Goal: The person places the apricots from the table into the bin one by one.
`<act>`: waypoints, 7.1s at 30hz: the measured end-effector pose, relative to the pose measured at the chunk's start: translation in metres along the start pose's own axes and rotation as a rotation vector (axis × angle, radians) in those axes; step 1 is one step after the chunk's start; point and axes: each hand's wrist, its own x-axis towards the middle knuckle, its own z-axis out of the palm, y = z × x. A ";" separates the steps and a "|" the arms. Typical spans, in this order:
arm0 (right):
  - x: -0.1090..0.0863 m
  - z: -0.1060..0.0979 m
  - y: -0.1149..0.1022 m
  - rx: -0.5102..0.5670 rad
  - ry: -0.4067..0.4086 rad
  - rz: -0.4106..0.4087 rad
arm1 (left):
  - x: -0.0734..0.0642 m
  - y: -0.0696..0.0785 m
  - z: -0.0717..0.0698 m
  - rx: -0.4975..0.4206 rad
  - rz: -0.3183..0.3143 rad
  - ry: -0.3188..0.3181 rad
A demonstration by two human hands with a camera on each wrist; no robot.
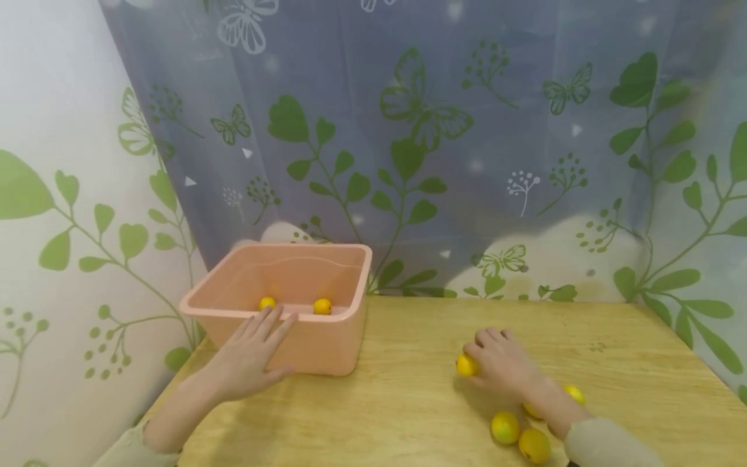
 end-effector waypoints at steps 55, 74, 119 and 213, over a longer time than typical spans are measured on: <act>0.115 -0.074 -0.035 -0.062 0.387 -0.151 | 0.001 0.000 0.001 0.011 -0.006 -0.001; 0.158 -0.088 -0.062 -0.005 0.314 -0.075 | 0.002 0.000 0.002 0.015 -0.012 -0.008; 0.208 -0.088 -0.096 0.010 -0.044 0.087 | 0.000 0.002 0.004 0.024 -0.007 0.002; -0.078 -0.013 0.034 -0.096 -0.032 0.204 | 0.002 0.001 0.007 -0.026 -0.001 0.064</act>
